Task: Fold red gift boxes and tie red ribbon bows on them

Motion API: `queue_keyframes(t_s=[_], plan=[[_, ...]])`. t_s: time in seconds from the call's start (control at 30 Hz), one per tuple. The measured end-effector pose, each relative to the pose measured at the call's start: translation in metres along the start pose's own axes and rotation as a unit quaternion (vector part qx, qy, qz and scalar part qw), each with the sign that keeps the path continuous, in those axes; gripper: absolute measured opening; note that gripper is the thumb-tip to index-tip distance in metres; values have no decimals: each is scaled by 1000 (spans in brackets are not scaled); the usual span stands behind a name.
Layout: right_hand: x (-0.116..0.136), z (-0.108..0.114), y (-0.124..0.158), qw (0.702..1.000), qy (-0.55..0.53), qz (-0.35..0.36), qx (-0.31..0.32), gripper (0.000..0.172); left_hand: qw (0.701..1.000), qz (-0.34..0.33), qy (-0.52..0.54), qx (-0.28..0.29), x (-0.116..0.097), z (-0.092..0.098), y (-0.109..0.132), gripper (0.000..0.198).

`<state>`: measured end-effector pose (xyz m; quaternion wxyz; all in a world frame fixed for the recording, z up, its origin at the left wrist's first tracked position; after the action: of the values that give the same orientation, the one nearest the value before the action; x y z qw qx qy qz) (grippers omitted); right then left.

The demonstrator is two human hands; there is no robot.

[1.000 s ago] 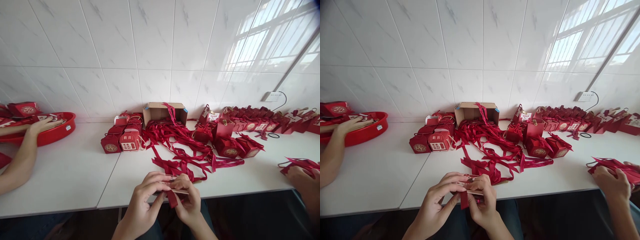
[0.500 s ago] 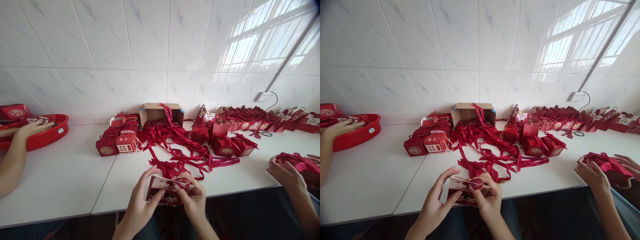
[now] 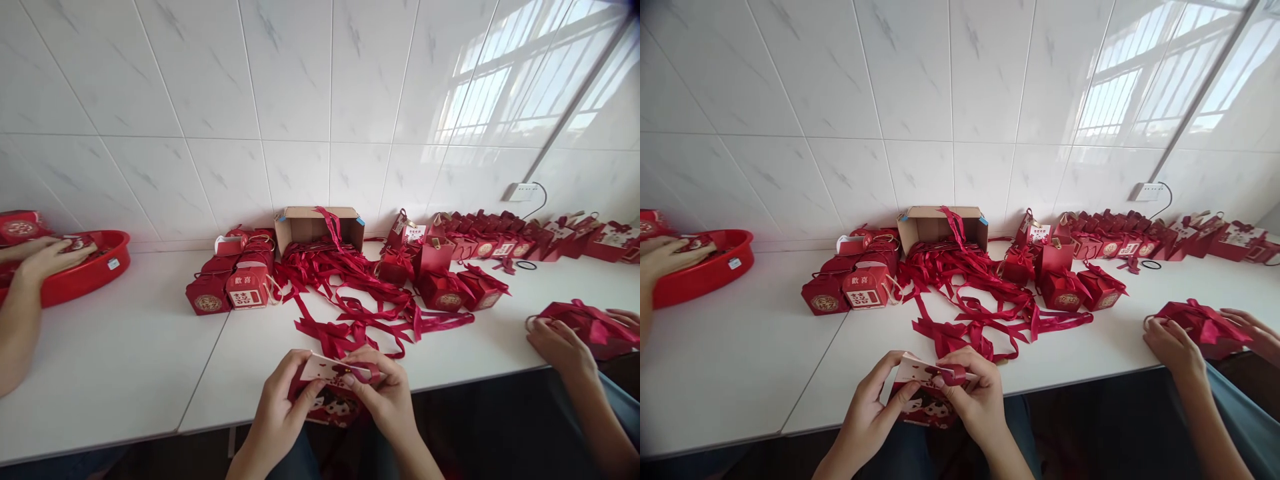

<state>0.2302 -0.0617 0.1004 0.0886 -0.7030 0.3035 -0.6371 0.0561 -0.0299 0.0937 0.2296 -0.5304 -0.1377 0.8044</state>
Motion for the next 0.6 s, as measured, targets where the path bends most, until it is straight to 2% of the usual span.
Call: queue_keyframes(t_s=[0.1,0.43,0.53,0.6], plan=[[0,1,1,1000,1,-6,-12,9,1000,-3,1,-3,-1,-2,0,23],[-5,4,4,1000,-3,-19,8,3,1000,6,15,17,-2,-13,1,21],[-10,14,1,997,44,-19,55,15,999,33,25,28,2,-15,1,21],[-19,36,-8,991,105,8,82,33,997,57,38,30,6,-14,0,21]])
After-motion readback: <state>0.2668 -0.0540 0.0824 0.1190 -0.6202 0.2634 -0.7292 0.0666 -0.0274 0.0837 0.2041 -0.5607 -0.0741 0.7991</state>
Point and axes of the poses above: each hand's wrist, its own y-axis away from the middle knuckle, its own z-axis out of the back of the hand, x = y × z, the point moved 4 cm from there along -y, towards the middle knuckle, and after that the axes turned 5 degrees about -x, right-handed, at the moved point
